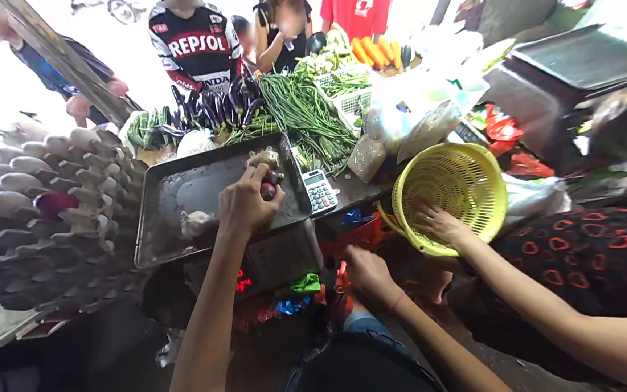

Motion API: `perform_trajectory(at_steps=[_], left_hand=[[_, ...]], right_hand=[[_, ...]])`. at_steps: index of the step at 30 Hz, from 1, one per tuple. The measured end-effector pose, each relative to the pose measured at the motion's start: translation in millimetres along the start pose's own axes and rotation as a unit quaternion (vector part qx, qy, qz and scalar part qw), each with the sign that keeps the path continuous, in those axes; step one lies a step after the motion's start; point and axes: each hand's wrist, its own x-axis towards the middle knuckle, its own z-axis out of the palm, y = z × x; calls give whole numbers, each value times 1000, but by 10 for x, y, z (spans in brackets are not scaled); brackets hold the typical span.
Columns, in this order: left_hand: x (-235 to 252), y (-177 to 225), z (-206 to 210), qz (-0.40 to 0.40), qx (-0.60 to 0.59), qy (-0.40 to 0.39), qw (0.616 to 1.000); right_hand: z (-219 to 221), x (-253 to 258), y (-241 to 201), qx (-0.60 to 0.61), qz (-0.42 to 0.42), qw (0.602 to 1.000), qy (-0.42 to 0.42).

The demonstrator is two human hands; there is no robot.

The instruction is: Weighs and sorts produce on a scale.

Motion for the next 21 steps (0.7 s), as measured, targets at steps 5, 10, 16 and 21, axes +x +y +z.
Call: perform_trajectory(at_steps=[5, 10, 16, 21], left_hand=[[-42, 46, 86, -7, 59, -65, 996], [-107, 58, 63, 8, 73, -11, 997], [-1097, 503, 77, 48, -95, 229, 968], [-2267, 651, 879, 102, -261, -236, 930]], right_hand=[[972, 89, 478, 32, -28, 974, -223], [1680, 184, 689, 230, -79, 967, -77], [1756, -14, 893, 234, -47, 970, -56], [1753, -182, 1047, 238, -120, 957, -115]])
